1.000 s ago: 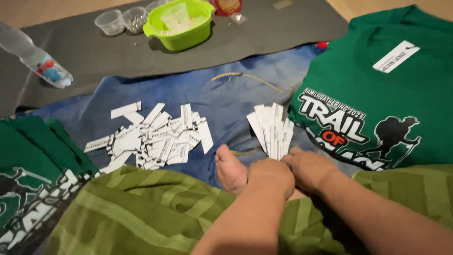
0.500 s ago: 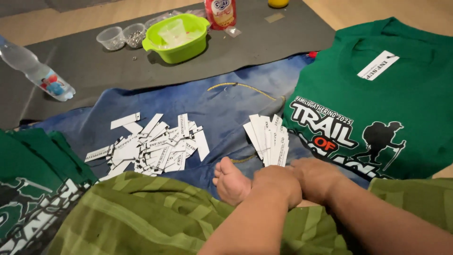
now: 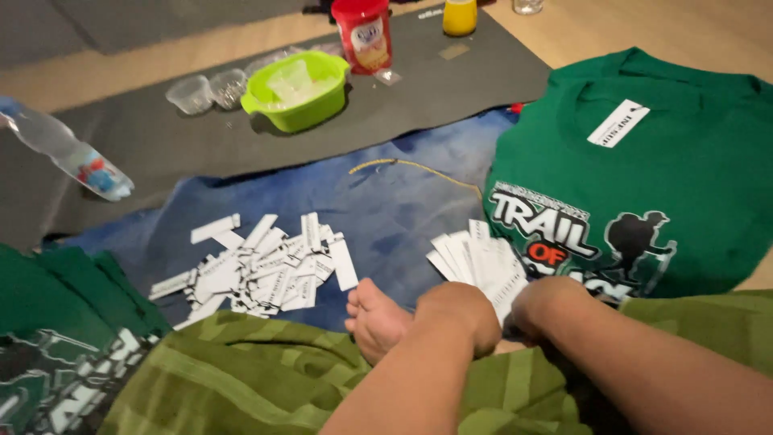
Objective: The person sits on the floor and attaches white rectangular tags to a pile of green t-shirts. They pick up a tag, thread a small metal fastener through the hole, and secure it onto the shirt's existing tag loop.
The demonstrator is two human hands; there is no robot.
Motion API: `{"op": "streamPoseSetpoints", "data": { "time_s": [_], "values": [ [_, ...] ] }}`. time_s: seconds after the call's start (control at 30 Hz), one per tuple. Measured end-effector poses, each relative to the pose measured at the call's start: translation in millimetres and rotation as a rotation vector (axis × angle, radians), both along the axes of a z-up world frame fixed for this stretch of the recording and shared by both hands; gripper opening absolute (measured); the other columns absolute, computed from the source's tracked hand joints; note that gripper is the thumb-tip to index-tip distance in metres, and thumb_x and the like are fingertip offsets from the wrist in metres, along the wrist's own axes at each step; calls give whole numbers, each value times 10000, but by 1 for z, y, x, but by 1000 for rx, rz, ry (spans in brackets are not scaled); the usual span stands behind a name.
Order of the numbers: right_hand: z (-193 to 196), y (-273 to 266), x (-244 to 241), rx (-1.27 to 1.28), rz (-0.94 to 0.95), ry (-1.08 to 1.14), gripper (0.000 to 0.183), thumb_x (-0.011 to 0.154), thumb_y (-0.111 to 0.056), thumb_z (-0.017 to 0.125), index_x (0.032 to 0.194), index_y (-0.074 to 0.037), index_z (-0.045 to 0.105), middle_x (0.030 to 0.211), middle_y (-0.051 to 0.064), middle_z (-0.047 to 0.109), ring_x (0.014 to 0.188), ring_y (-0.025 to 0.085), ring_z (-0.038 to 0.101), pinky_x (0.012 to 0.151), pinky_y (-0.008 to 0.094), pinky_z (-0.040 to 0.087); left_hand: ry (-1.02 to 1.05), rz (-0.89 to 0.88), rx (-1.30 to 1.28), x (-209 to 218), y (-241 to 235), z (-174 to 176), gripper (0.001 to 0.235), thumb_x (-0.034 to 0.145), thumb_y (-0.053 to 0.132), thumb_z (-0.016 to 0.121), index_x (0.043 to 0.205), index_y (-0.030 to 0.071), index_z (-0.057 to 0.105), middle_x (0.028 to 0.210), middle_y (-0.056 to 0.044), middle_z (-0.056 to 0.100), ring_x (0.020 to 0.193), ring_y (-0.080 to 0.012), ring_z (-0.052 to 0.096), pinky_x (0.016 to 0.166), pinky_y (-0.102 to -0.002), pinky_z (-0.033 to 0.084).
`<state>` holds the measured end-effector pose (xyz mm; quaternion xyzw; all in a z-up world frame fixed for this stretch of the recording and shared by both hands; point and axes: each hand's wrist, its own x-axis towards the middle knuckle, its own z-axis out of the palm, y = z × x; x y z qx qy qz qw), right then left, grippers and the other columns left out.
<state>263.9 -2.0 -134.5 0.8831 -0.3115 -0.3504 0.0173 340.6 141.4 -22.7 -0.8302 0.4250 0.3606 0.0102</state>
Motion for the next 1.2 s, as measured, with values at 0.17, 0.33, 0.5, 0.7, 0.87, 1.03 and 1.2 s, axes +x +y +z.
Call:
{"op": "streamPoseSetpoints", "data": {
  "time_s": [0.17,0.33,0.5,0.7,0.87,1.03,1.2],
  "values": [
    [0,-4,8,-17,-71,194,573,829,-673,580,1253,-297,666,1189,-32,745,1082,233,716,979,482,533,-44,-40,-20,0,11,-21,394,869,211,559,1128,-27,737,1166,-202,719,1082,-393,679,895,-491,541],
    [-3,0,15,-33,-140,423,745,812,-757,588,1404,-308,642,1297,-21,740,1126,246,712,1025,526,506,-31,27,-36,10,21,-44,333,855,221,629,1076,16,770,1146,-166,733,1056,-377,687,866,-458,538],
    [36,26,12,8,48,261,613,901,-544,357,1363,-262,644,1446,-102,618,1398,130,547,1130,414,490,9,110,-48,27,19,-84,364,842,157,550,1069,-47,748,1082,-212,739,1119,-381,693,966,-506,569],
    [34,17,21,63,-89,37,409,761,-414,677,1101,-234,816,1076,-20,796,1145,210,719,987,533,522,-105,400,-287,57,21,-102,331,853,227,524,937,65,800,973,-176,770,1013,-382,736,875,-499,617],
    [75,15,29,73,-318,-258,458,870,-351,543,1183,-118,781,1183,102,784,1176,298,713,946,502,557,26,715,-489,71,8,-137,323,871,288,548,1069,145,759,1036,-103,753,1084,-314,700,941,-453,595],
    [6,-11,39,268,-396,-722,622,890,-400,649,1451,-144,570,1342,179,641,1265,381,615,954,542,550,559,1183,-591,49,-1,-80,556,952,205,517,1499,105,490,1496,-125,555,1386,-285,521,1118,-441,489],
    [64,32,39,187,-219,-520,1000,817,-621,742,1587,-145,316,1559,195,420,1454,413,385,1115,585,443,854,1169,-633,38,-2,-48,639,998,204,438,1599,59,280,1601,-155,410,1418,-261,484,1129,-414,452]
  ]
}}
